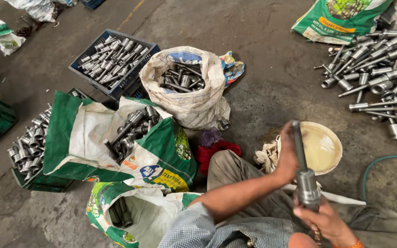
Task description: The person sits on the floor and repeatedly cleans cylindrical metal parts using a handheld pneumatic tool. They pick up each part, apply the tool to its surface, and then place it into a nearby sack. The process is repeated for multiple parts throughout the clip.
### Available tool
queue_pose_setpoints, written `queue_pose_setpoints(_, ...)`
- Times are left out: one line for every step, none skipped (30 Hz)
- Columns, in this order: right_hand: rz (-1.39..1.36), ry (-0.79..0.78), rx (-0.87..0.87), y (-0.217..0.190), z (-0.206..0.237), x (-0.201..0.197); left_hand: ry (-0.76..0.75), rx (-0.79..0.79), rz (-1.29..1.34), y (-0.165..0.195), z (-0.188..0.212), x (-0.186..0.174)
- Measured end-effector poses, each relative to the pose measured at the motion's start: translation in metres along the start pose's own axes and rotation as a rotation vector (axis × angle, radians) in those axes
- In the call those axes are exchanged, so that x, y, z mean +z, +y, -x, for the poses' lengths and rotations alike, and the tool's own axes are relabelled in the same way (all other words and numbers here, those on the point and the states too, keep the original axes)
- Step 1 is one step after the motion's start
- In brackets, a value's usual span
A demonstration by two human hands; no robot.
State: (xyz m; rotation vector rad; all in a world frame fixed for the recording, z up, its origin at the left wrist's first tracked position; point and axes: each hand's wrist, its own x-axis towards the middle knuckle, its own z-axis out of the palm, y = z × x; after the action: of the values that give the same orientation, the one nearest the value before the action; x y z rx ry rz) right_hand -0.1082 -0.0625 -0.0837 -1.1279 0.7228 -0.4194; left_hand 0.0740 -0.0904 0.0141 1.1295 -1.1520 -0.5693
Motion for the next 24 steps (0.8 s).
queue_pose_setpoints(-0.040,-0.085,-0.042,0.000,0.003,0.000,0.020,-0.086,0.108,-0.003,-0.003,-0.003)
queue_pose_setpoints(-0.073,-0.168,-0.083,-0.001,0.003,-0.002,0.042,-0.168,0.223,-0.004,-0.002,-0.006)
queue_pose_setpoints(0.026,-0.064,-0.080,-0.004,0.003,-0.004,0.058,-0.254,0.341,-0.004,-0.003,-0.009)
queue_pose_setpoints(0.111,0.036,-0.074,-0.006,0.000,-0.005,0.043,-0.288,0.477,-0.002,0.002,-0.011)
queue_pose_setpoints(0.198,0.138,-0.065,-0.008,-0.001,-0.006,0.030,-0.323,0.617,0.002,0.006,-0.013)
queue_pose_setpoints(0.189,0.147,-0.046,-0.010,-0.004,-0.006,0.017,-0.350,0.764,0.007,0.011,-0.013)
queue_pose_setpoints(0.174,0.149,-0.029,-0.010,-0.010,-0.002,0.014,-0.293,0.745,0.013,0.016,-0.012)
queue_pose_setpoints(0.161,0.149,-0.008,-0.010,-0.011,0.000,0.015,-0.240,0.727,0.018,0.016,-0.013)
queue_pose_setpoints(0.121,0.096,0.004,-0.009,-0.009,0.002,0.020,-0.189,0.715,0.023,0.017,-0.013)
queue_pose_setpoints(0.079,0.040,0.016,-0.008,-0.007,0.005,0.019,-0.160,0.560,0.026,0.013,-0.015)
queue_pose_setpoints(0.035,-0.017,0.025,-0.008,-0.004,0.006,0.015,-0.130,0.401,0.027,0.008,-0.018)
queue_pose_setpoints(-0.061,-0.046,0.013,-0.008,-0.002,0.005,0.006,-0.100,0.241,0.026,0.004,-0.020)
queue_pose_setpoints(-0.157,-0.074,-0.002,-0.008,-0.001,0.003,0.044,-0.119,0.267,0.024,-0.001,-0.022)
queue_pose_setpoints(-0.249,-0.100,-0.010,-0.009,0.000,0.001,0.086,-0.142,0.299,0.021,-0.003,-0.021)
queue_pose_setpoints(-0.109,0.034,-0.029,-0.010,0.000,-0.003,0.131,-0.168,0.335,0.016,-0.005,-0.020)
queue_pose_setpoints(0.024,0.166,-0.052,-0.010,-0.005,-0.004,0.070,-0.261,0.489,0.011,-0.003,-0.017)
queue_pose_setpoints(0.155,0.298,-0.079,-0.010,-0.010,-0.003,0.005,-0.352,0.640,0.007,0.003,-0.010)
queue_pose_setpoints(0.190,0.262,-0.074,-0.010,-0.012,-0.003,-0.061,-0.438,0.796,0.003,0.007,-0.003)
queue_pose_setpoints(0.228,0.226,-0.068,-0.010,-0.013,-0.002,-0.067,-0.349,0.771,-0.002,0.009,0.004)
queue_pose_setpoints(0.266,0.188,-0.060,-0.010,-0.014,-0.001,-0.072,-0.262,0.745,-0.006,0.010,0.009)
queue_pose_setpoints(0.068,0.098,-0.045,-0.011,-0.011,-0.001,-0.075,-0.178,0.719,-0.010,0.007,0.014)
queue_pose_setpoints(-0.132,0.004,-0.030,-0.010,-0.005,0.001,-0.066,-0.113,0.577,-0.013,0.005,0.016)
queue_pose_setpoints(-0.322,-0.091,-0.023,-0.013,-0.001,-0.002,-0.057,-0.038,0.440,-0.015,0.002,0.017)
queue_pose_setpoints(-0.266,0.020,-0.053,-0.016,-0.001,-0.003,-0.048,0.034,0.296,-0.015,0.001,0.014)
